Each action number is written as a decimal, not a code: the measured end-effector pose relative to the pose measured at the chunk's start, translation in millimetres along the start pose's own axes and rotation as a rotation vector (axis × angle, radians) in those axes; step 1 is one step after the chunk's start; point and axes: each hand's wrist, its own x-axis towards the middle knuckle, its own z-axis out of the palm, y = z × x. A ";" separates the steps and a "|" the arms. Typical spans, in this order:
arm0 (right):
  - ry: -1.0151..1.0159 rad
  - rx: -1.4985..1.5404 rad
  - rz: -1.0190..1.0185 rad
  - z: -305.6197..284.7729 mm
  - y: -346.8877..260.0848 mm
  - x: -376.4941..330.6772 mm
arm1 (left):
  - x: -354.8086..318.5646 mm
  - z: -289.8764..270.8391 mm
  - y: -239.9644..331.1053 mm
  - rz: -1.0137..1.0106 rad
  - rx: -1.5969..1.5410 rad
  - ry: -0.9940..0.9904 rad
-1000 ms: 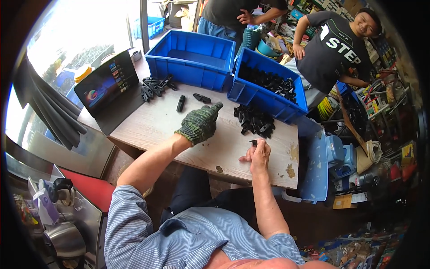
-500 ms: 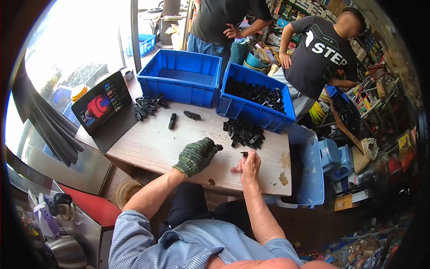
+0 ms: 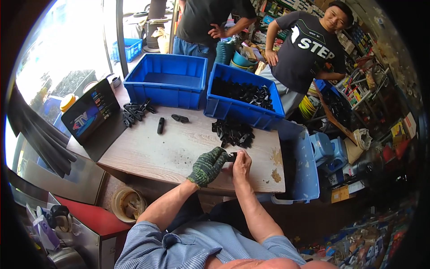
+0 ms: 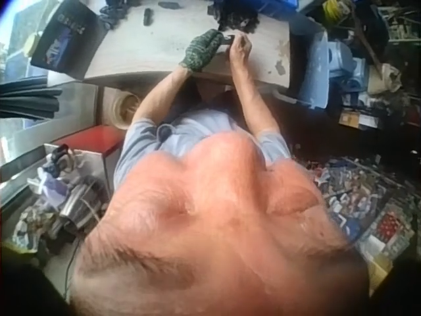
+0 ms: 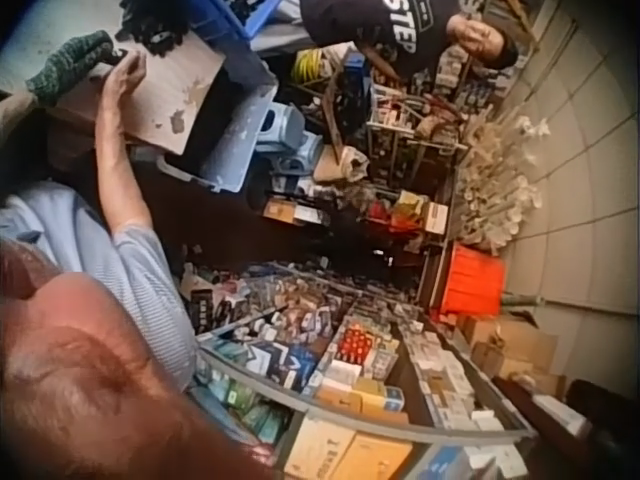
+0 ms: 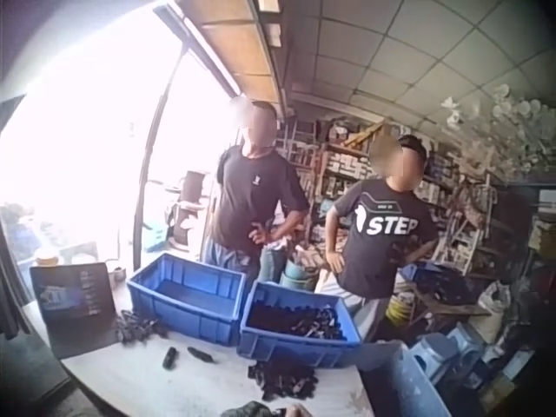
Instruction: Assembling small black components from blue storage bins on a workbench.
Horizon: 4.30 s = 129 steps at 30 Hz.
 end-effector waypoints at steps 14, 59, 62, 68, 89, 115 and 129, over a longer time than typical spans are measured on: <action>0.057 -0.241 -0.243 -2.8 8.3 -3.9 | 2.7 38.6 17.5 -0.122 -0.193 0.348; 0.081 0.093 0.070 -1.1 -8.5 -9.1 | -3.1 42.7 -1.1 0.068 0.315 0.302; 0.046 -0.043 0.094 -10.6 0.6 -5.3 | -2.5 57.3 -1.8 0.102 0.467 0.358; 0.049 0.035 -0.060 -8.9 -0.3 -6.0 | 4.9 84.3 12.0 0.048 0.520 0.409; 0.678 0.160 0.244 -119.6 -54.3 81.2 | 66.0 15.9 -12.1 -0.016 0.542 0.189; -0.347 -0.007 0.127 -34.7 -7.7 10.9 | 26.5 14.9 16.6 -0.137 -0.126 0.045; -0.073 0.134 0.387 -1.0 -35.9 -13.8 | 5.3 -148.4 -93.7 -0.401 1.051 0.510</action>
